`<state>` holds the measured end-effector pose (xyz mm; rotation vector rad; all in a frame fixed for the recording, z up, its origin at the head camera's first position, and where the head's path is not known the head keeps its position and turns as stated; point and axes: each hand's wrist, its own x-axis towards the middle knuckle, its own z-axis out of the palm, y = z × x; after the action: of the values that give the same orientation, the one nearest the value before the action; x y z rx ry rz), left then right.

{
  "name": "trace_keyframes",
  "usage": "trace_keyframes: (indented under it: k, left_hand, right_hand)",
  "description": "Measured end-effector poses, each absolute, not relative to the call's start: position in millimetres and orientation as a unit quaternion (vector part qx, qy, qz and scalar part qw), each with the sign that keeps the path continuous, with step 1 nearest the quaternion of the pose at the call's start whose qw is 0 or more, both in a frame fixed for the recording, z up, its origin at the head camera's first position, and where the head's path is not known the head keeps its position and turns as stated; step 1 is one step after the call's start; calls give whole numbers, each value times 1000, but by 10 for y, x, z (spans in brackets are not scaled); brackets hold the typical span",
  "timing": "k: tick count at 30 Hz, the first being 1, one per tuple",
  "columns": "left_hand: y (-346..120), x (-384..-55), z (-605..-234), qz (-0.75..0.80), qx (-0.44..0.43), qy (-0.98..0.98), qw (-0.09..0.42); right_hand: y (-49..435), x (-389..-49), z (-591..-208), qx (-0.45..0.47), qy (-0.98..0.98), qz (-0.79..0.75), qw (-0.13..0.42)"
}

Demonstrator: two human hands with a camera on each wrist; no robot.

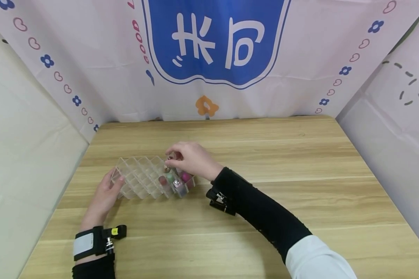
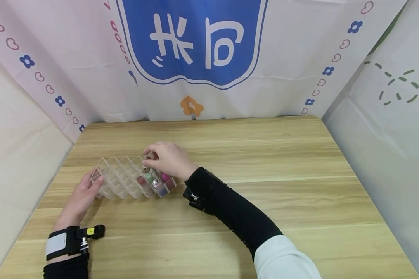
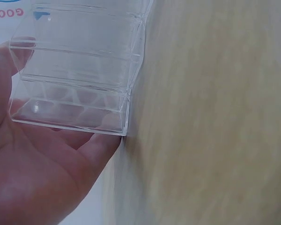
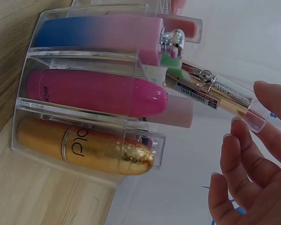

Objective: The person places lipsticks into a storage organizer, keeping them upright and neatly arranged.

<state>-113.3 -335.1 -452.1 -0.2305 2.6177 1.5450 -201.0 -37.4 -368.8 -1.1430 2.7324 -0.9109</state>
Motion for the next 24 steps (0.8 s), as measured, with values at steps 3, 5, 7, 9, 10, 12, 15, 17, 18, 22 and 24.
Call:
trace_keyframes:
  k: [3,5,7,9,10,12,15,17,18,22,24]
  left_hand:
    - [-3352,-1133,-4523,502,-74,860,45]
    - [-3352,-1133,-4524,501,-73,861,45]
    - [-3355,-1136,-4529,500,-73,862,45]
    - [-3354,-1139,-4530,498,-75,863,46]
    - [-3353,-1140,-4530,498,-75,863,47]
    - [-3351,-1144,-4528,497,-77,863,47]
    - [-3346,-1141,-4522,498,-76,862,48]
    - [-3345,-1140,-4520,499,-76,862,48]
    - [-3344,-1141,-4521,499,-77,862,49]
    - [-3341,-1145,-4526,497,-84,862,54]
    - [-3342,-1143,-4522,496,-84,862,54]
  right_hand:
    - [-390,-2007,-3691,-369,885,-282,24]
    - [-400,-2001,-3696,-369,888,-273,25]
    - [-409,-1996,-3705,-370,891,-263,25]
    - [-416,-1993,-3720,-371,893,-255,24]
    - [-419,-1991,-3725,-372,893,-252,23]
    - [-424,-1989,-3738,-374,893,-249,23]
    - [-432,-1986,-3752,-375,891,-252,29]
    - [-439,-1982,-3755,-376,891,-252,31]
    - [-443,-1980,-3757,-376,892,-250,32]
    - [-460,-1974,-3765,-375,896,-236,30]
    - [-470,-1971,-3766,-376,898,-226,29]
